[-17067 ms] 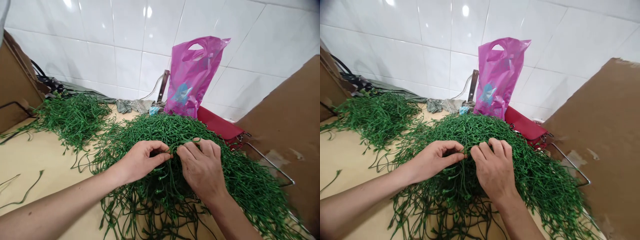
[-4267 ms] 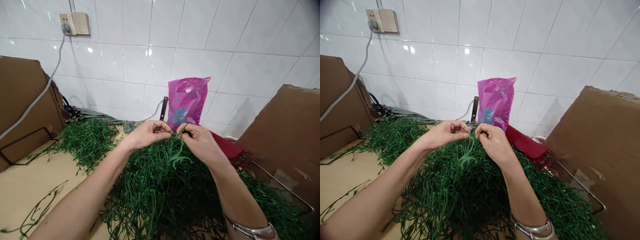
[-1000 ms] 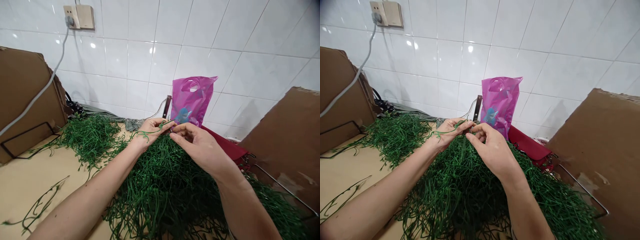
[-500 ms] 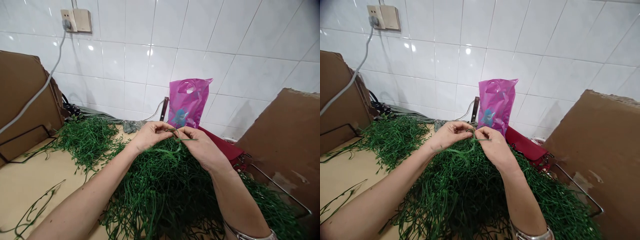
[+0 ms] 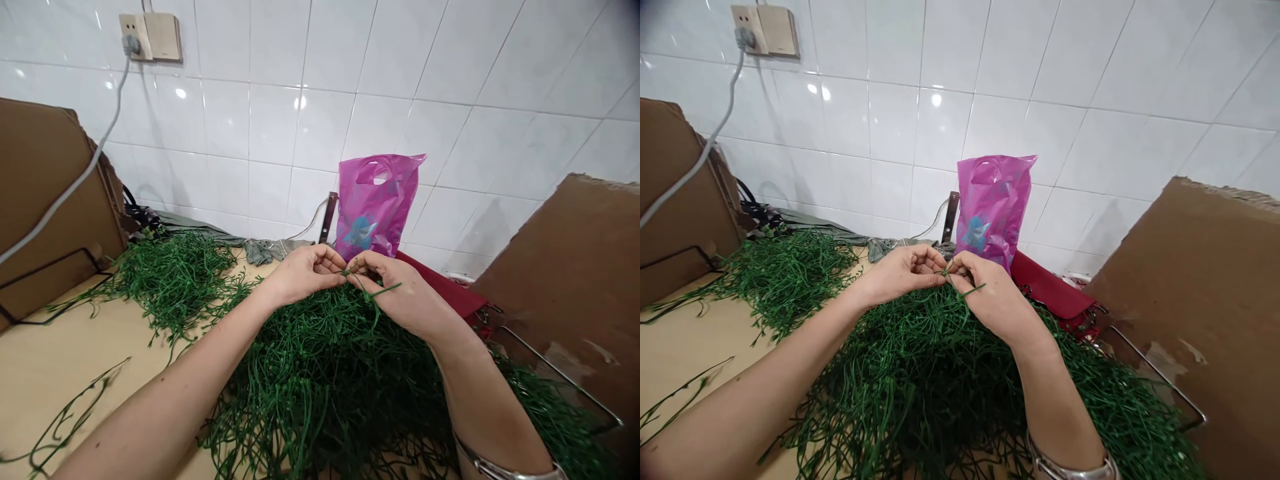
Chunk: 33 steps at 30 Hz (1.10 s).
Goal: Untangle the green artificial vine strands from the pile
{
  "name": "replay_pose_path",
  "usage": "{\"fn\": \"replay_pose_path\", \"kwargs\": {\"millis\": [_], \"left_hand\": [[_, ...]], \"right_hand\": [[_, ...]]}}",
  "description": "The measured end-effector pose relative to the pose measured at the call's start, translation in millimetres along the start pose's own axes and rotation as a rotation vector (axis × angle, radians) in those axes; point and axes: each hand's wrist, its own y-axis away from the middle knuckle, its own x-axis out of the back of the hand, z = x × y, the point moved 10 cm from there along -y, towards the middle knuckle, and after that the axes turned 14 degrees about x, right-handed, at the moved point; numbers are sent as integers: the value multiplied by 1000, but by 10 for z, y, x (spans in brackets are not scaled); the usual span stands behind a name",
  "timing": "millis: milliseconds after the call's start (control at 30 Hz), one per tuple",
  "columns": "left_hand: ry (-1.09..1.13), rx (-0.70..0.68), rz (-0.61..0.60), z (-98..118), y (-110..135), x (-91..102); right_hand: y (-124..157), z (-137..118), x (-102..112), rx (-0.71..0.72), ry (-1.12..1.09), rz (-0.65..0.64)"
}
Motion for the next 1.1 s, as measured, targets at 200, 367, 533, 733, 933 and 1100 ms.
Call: {"fn": "replay_pose_path", "kwargs": {"millis": [200, 367, 533, 733, 933, 1100], "left_hand": [[-267, -206, 140, 243, 130, -12], [-690, -606, 247, 506, 363, -141], [-885, -768, 197, 547, 479, -278], [-1122, -478, 182, 292, 278, -275], [-999, -728, 158, 419, 428, -338], [-408, -560, 215, 485, 404, -129]], "right_hand": [[19, -98, -81, -32, 114, -88], [-5, -125, -39, 37, -80, -72], [59, 50, -197, 18, -589, -130], [29, 55, -264, -45, -409, -174], [25, -223, -205, 26, -252, -261], [-25, -397, -142, 149, -644, -18]]}}
